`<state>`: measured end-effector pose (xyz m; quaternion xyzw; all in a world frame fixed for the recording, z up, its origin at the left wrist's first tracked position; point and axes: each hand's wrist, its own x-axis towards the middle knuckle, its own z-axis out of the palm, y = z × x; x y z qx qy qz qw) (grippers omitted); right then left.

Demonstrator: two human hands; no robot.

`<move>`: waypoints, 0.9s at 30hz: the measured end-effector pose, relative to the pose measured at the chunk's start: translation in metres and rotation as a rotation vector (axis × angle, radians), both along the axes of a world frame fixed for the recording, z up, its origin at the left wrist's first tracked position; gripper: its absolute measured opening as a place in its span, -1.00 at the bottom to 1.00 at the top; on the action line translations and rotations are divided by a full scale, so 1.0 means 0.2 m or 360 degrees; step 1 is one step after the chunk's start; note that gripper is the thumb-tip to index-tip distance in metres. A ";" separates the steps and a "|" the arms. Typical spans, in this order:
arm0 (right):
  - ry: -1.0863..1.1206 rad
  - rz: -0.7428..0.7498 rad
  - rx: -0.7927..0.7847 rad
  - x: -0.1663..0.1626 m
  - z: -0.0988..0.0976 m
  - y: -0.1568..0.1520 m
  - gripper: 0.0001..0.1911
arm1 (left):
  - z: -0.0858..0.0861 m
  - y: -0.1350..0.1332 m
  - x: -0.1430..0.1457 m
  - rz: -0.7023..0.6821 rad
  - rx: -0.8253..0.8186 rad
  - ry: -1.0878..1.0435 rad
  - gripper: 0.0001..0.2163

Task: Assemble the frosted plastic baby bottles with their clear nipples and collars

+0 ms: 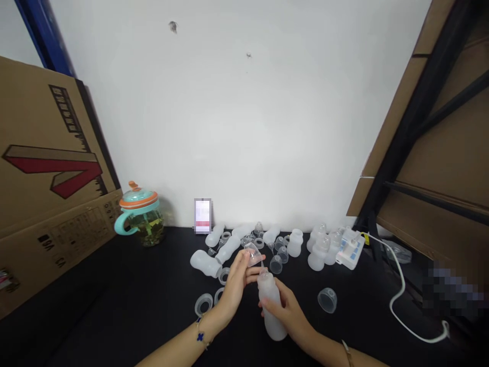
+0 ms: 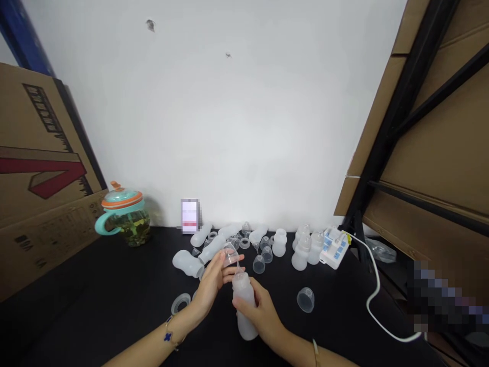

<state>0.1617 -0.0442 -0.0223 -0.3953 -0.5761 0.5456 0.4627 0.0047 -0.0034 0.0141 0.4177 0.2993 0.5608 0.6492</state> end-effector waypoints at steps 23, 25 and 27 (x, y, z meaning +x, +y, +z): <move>0.0198 0.0054 -0.0183 -0.04 0.01 0.02 -0.38 | 0.03 -0.01 0.00 0.0170 0.0331 0.0224 -0.60; 0.0181 0.0050 -0.0190 -0.04 0.01 0.02 -0.40 | 0.03 -0.01 0.00 0.0168 0.0346 0.0229 -0.61; 0.0149 0.0036 -0.0192 -0.04 0.02 0.02 -0.41 | 0.02 -0.01 0.00 0.0161 0.0351 0.0219 -0.62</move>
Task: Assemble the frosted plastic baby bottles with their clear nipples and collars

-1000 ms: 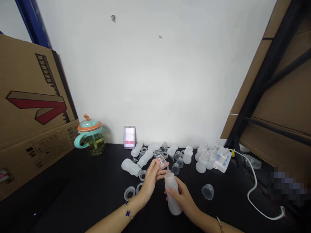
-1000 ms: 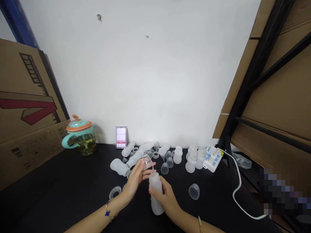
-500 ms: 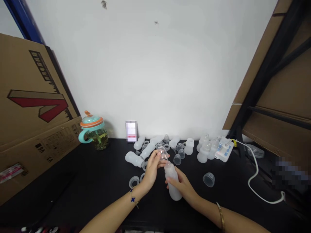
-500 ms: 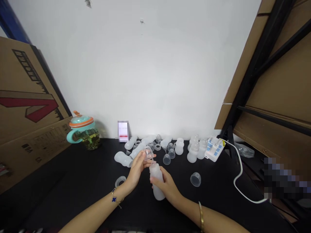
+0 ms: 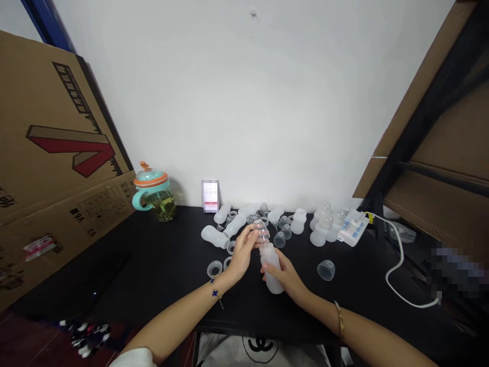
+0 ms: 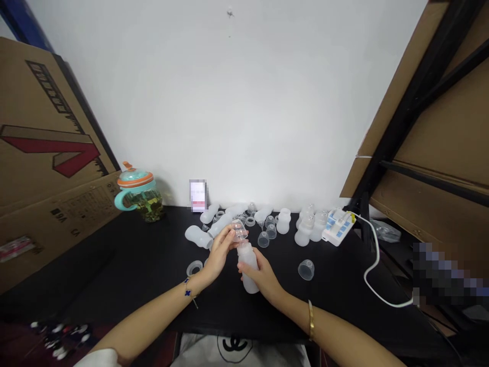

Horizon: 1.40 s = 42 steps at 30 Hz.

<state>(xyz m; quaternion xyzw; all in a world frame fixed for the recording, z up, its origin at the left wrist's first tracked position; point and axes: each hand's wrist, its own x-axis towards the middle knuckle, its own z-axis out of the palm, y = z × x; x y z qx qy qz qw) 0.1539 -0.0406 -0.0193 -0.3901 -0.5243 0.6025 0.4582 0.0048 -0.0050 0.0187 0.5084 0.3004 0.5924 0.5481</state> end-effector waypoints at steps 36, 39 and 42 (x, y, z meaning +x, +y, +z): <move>0.0201 0.0144 -0.0160 0.00 -0.01 0.02 -0.34 | -0.03 -0.01 0.02 0.0026 0.0129 0.0303 -0.65; 0.0261 0.0209 -0.0204 0.00 -0.01 0.03 -0.35 | -0.03 -0.01 0.02 0.0022 0.0117 0.0307 -0.64; 0.0283 0.0232 -0.0203 0.01 -0.01 0.04 -0.37 | -0.03 -0.01 0.02 -0.0013 0.0100 0.0296 -0.66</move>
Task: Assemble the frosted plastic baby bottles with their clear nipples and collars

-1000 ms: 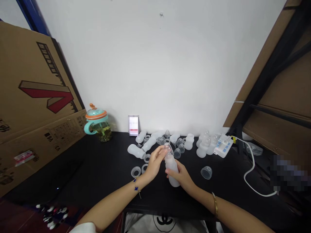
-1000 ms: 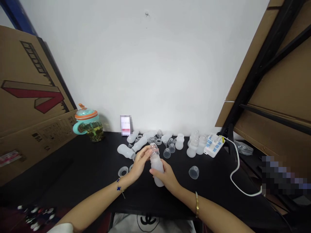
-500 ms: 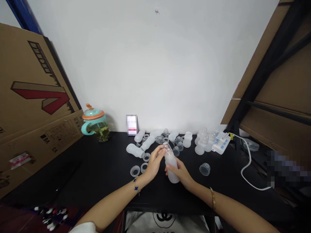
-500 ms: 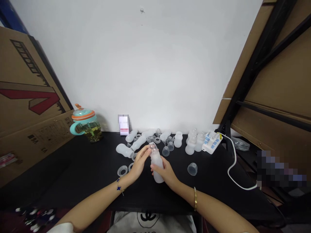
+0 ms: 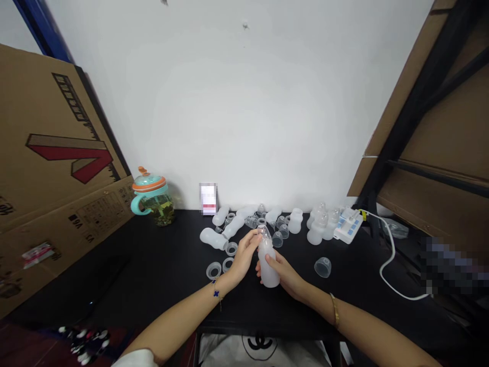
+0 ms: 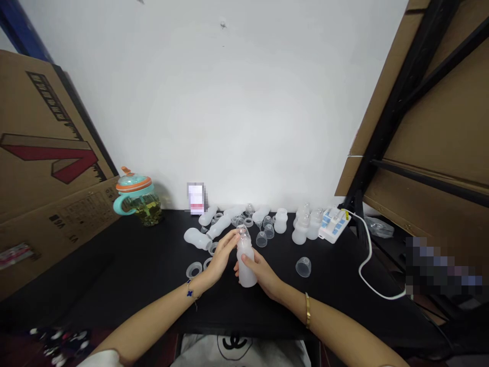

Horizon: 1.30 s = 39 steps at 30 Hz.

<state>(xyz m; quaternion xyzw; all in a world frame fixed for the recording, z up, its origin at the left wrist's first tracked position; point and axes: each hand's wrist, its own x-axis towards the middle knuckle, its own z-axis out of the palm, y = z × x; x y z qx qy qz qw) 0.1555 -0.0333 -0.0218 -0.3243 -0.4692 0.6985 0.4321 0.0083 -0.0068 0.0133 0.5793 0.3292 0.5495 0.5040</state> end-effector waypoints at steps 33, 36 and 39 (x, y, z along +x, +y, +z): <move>-0.0037 0.0080 0.0017 0.00 0.01 0.00 -0.41 | -0.03 0.00 0.00 0.0046 -0.0042 -0.0035 -0.67; -0.0025 0.0074 0.0010 0.01 0.01 0.00 -0.45 | -0.02 0.00 0.00 0.0038 -0.0028 -0.0024 -0.67; -0.0034 0.0082 -0.0006 0.01 0.00 0.00 -0.46 | -0.02 0.00 0.00 0.0053 -0.0036 -0.0022 -0.65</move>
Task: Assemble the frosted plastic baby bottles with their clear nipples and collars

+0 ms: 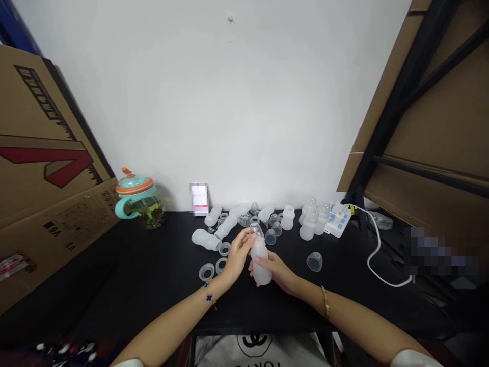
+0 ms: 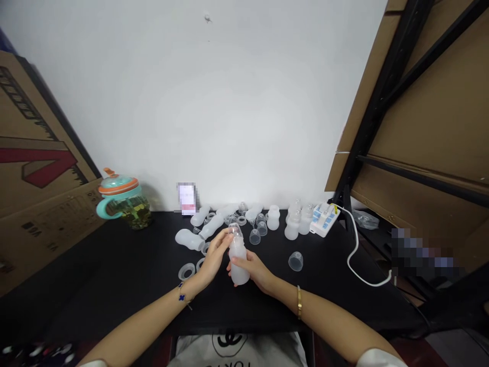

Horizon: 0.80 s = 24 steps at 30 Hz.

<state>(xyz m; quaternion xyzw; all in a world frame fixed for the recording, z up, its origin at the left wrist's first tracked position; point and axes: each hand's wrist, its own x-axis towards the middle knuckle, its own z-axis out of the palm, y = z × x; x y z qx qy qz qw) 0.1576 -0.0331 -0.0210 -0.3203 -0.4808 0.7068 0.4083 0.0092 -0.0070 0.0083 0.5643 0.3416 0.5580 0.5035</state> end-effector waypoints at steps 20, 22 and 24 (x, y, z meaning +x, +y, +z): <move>0.0006 -0.0058 0.0019 0.00 -0.03 0.03 -0.49 | 0.00 0.02 0.00 -0.0043 0.0025 0.0092 -0.55; 0.0004 -0.0059 0.0021 0.00 -0.03 0.03 -0.49 | 0.01 0.01 0.00 -0.0069 0.0036 0.0103 -0.55; 0.0006 -0.0050 0.0028 0.00 -0.03 0.03 -0.48 | 0.01 0.01 0.00 -0.0082 0.0045 0.0112 -0.55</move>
